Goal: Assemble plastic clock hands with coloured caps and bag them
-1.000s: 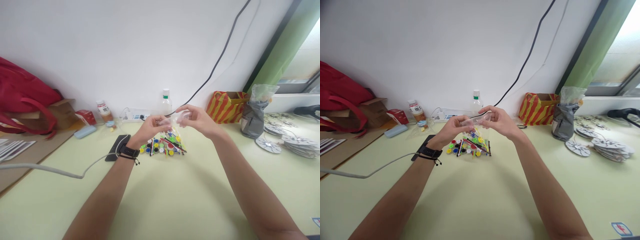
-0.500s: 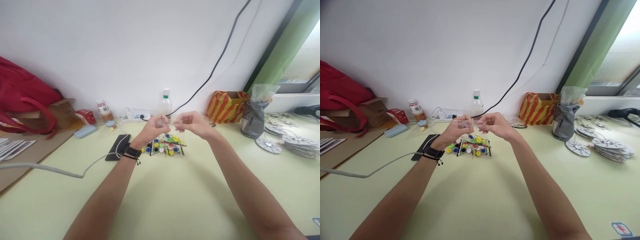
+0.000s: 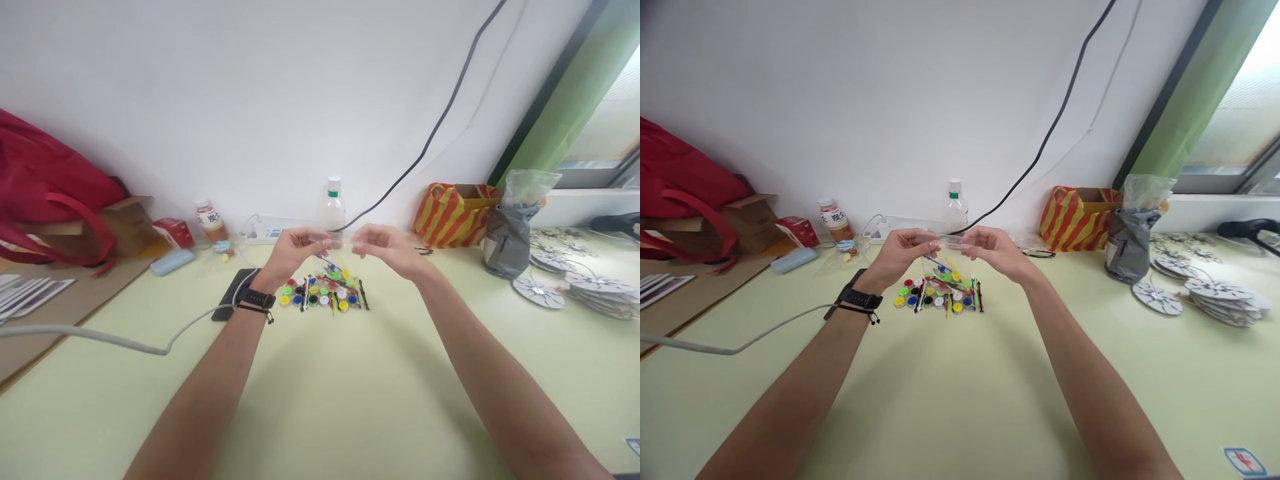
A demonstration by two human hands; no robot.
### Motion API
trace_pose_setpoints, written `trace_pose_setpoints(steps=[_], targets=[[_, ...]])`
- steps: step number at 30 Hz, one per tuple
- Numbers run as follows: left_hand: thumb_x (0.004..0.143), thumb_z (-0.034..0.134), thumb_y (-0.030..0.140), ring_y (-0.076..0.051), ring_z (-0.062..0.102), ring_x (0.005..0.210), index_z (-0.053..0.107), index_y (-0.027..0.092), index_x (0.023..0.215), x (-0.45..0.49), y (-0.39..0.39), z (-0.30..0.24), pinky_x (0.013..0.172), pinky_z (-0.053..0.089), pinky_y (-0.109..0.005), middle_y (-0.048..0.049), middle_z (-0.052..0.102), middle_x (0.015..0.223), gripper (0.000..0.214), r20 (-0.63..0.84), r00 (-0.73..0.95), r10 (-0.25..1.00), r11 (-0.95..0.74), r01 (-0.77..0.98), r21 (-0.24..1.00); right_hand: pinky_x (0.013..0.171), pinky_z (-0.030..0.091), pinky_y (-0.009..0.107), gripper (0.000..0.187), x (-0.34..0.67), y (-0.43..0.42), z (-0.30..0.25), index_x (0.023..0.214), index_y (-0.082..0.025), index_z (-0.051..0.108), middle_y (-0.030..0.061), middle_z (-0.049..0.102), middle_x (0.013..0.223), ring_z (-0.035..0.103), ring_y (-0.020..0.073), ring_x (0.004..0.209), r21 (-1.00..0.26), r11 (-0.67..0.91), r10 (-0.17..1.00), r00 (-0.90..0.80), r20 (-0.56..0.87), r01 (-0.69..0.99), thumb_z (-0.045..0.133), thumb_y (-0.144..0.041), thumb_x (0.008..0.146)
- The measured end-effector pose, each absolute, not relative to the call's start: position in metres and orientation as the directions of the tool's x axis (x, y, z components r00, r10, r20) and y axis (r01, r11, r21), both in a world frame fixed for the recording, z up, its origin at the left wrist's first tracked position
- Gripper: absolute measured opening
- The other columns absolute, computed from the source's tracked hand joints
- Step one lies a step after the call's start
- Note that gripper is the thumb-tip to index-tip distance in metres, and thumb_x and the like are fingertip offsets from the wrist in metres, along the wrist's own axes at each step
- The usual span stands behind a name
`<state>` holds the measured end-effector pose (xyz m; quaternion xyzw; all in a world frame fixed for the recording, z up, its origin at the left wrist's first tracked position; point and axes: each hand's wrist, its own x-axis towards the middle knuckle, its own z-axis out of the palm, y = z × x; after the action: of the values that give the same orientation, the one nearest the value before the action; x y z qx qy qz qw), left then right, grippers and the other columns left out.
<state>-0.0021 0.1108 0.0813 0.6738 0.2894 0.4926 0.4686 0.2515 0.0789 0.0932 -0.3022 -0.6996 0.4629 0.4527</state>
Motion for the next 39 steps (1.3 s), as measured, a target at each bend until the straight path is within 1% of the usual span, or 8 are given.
trace_pose_setpoints(steps=[3,13,17,20,25,30,34,39], targets=[[0.073,0.090,0.038,-0.020,0.074,0.076,0.081,0.016,0.101,-0.005,0.114,0.076,0.077,0.060,-0.034,-0.0090,0.080,0.090,0.036,0.383,0.360,0.851,-0.380,-0.083,0.921,0.071,0.050,0.032,0.031,0.251,0.089,0.080,0.103,-0.020,0.072,0.0020,0.070,0.080,0.062,0.0160,0.073,-0.936,0.343,0.852,-0.393,0.346,-0.080,0.083,-0.038,0.081],[0.082,0.077,0.033,-0.027,0.076,0.093,0.084,0.014,0.088,-0.005,0.117,0.070,0.090,0.060,-0.039,-0.0134,0.081,0.096,0.022,0.334,0.335,0.881,-0.273,-0.216,0.937,0.071,0.047,0.033,0.014,0.250,0.104,0.057,0.085,-0.020,0.082,0.0043,0.071,0.078,0.060,0.0166,0.073,-0.943,0.234,0.918,-0.265,0.294,-0.238,0.082,-0.026,0.073],[0.074,0.087,0.039,-0.026,0.075,0.089,0.083,0.015,0.090,0.001,0.115,0.071,0.087,0.060,-0.039,-0.0122,0.081,0.094,0.029,0.388,0.265,0.883,-0.370,-0.118,0.921,0.074,0.049,0.034,0.013,0.247,0.103,0.061,0.078,-0.018,0.079,0.0054,0.070,0.083,0.060,0.0177,0.076,-0.928,0.257,0.905,-0.270,0.329,-0.269,0.076,-0.030,0.076],[0.066,0.094,0.040,-0.025,0.075,0.089,0.081,0.015,0.095,0.003,0.114,0.072,0.088,0.061,-0.038,-0.0110,0.081,0.095,0.040,0.426,0.228,0.875,-0.426,-0.054,0.903,0.074,0.050,0.034,0.016,0.244,0.100,0.065,0.080,-0.019,0.076,0.0036,0.068,0.083,0.060,0.0168,0.076,-0.922,0.307,0.900,-0.244,0.362,-0.234,0.080,-0.034,0.076],[0.071,0.090,0.048,-0.022,0.075,0.084,0.077,0.016,0.112,-0.001,0.113,0.076,0.083,0.061,-0.036,-0.0084,0.080,0.089,0.053,0.434,0.223,0.873,-0.438,-0.032,0.898,0.075,0.051,0.033,0.044,0.240,0.100,0.066,0.109,-0.022,0.074,0.0001,0.068,0.081,0.061,0.0160,0.075,-0.922,0.368,0.898,-0.211,0.387,-0.123,0.089,-0.036,0.070],[0.071,0.091,0.043,-0.024,0.074,0.093,0.078,0.017,0.110,-0.006,0.115,0.073,0.087,0.060,-0.036,-0.0104,0.080,0.101,0.049,0.343,0.346,0.873,-0.380,0.043,0.924,0.075,0.051,0.034,0.034,0.240,0.102,0.063,0.099,-0.019,0.078,0.0040,0.072,0.086,0.061,0.0167,0.078,-0.917,0.390,0.905,-0.152,0.398,-0.080,0.087,-0.040,0.073],[0.072,0.090,0.042,-0.023,0.073,0.085,0.080,0.016,0.097,-0.008,0.120,0.067,0.082,0.059,-0.036,-0.0099,0.079,0.096,0.038,0.366,0.328,0.871,-0.412,0.081,0.908,0.076,0.052,0.034,0.038,0.242,0.100,0.066,0.104,-0.021,0.078,0.0033,0.071,0.087,0.062,0.0171,0.079,-0.924,0.378,0.910,-0.163,0.381,-0.050,0.088,-0.039,0.073],[0.072,0.090,0.044,-0.025,0.075,0.089,0.079,0.016,0.096,-0.006,0.118,0.069,0.090,0.059,-0.041,-0.0102,0.080,0.097,0.039,0.358,0.321,0.877,-0.383,0.016,0.923,0.069,0.050,0.033,0.037,0.244,0.098,0.069,0.101,-0.019,0.078,0.0027,0.069,0.078,0.060,0.0162,0.072,-0.932,0.361,0.912,-0.192,0.361,-0.035,0.086,-0.043,0.075]])
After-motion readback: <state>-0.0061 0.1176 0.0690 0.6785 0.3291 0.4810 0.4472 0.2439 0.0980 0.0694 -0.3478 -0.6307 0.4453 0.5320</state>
